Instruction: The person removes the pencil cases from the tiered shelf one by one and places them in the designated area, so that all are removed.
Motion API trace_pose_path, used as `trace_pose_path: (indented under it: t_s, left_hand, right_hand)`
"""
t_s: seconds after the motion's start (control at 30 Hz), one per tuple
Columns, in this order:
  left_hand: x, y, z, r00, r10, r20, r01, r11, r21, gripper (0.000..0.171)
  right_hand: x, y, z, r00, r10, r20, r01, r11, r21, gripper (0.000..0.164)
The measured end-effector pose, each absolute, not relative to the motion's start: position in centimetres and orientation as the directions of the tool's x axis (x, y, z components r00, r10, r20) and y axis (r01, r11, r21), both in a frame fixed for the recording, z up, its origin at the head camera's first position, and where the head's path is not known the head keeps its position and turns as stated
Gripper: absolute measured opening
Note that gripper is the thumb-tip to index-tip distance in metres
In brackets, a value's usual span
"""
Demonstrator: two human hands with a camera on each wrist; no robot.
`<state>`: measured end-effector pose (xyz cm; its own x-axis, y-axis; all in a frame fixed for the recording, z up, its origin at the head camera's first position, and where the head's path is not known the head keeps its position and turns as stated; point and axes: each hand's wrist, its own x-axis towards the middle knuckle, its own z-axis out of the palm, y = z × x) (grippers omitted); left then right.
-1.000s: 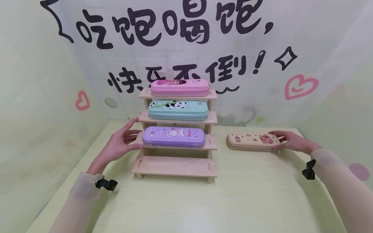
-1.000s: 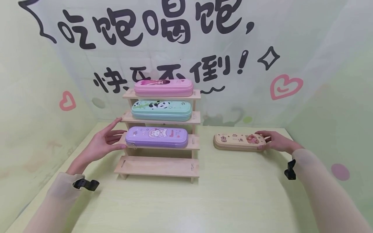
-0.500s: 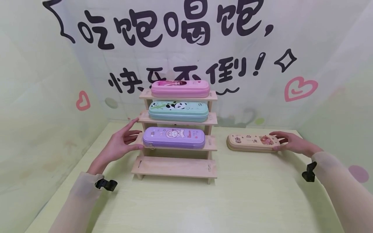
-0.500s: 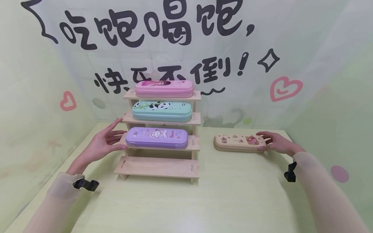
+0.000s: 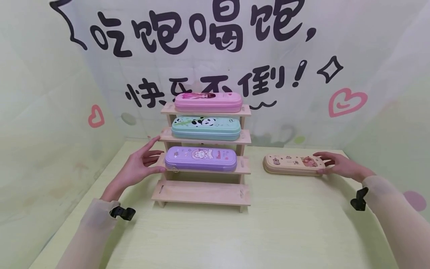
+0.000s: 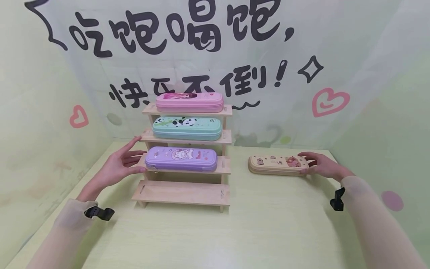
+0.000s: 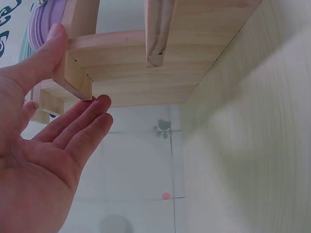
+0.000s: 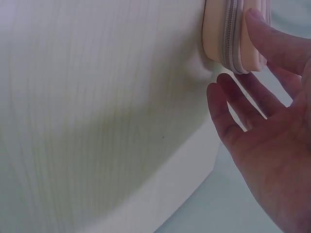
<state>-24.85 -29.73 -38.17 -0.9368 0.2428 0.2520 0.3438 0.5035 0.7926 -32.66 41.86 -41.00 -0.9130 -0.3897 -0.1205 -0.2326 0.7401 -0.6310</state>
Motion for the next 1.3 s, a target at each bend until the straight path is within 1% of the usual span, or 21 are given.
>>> trace_pose_path:
  t_s: [0.57,0.73,0.9,1.03,1.2,1.3]
  left_hand:
    - [-24.9,-29.5,-38.1,-0.939,0.242,0.246,0.339,0.508,0.792,0.109]
    - [-24.9,-29.5,-38.2,-0.937,0.246,0.249,0.344,0.508,0.79,0.109]
    - [-24.8,-29.5,-38.2,-0.94,0.241,0.24,0.332,0.502,0.799,0.11]
    - [-24.7,-29.5,-38.3,-0.94,0.242,0.241,0.334,0.499,0.8,0.11]
    - [-24.7,-29.5,-38.4,-0.94,0.241,0.24,0.332,0.497,0.802,0.11]
    - [-24.8,-29.6,-38.4,-0.943,0.237,0.235,0.325,0.496,0.805,0.11]
  right_hand:
    - [-31.1,42.9,-40.8,-0.937,-0.346,-0.05,-0.245,0.752,-0.612,0.08]
    - [-30.0,42.9,-40.4,-0.942,-0.334,-0.018,-0.264,0.777,-0.572,0.081]
    - [-28.1,42.6,-40.1,-0.943,-0.333,0.024,-0.291,0.784,-0.548,0.08]
    - [-26.5,42.4,-40.2,-0.937,-0.337,0.089,-0.332,0.786,-0.521,0.077]
    - [-24.7,41.3,-40.1,-0.917,-0.345,0.202,-0.399,0.774,-0.492,0.068]
    - [-23.8,39.9,-39.5,-0.914,-0.339,0.224,-0.407,0.763,-0.502,0.065]
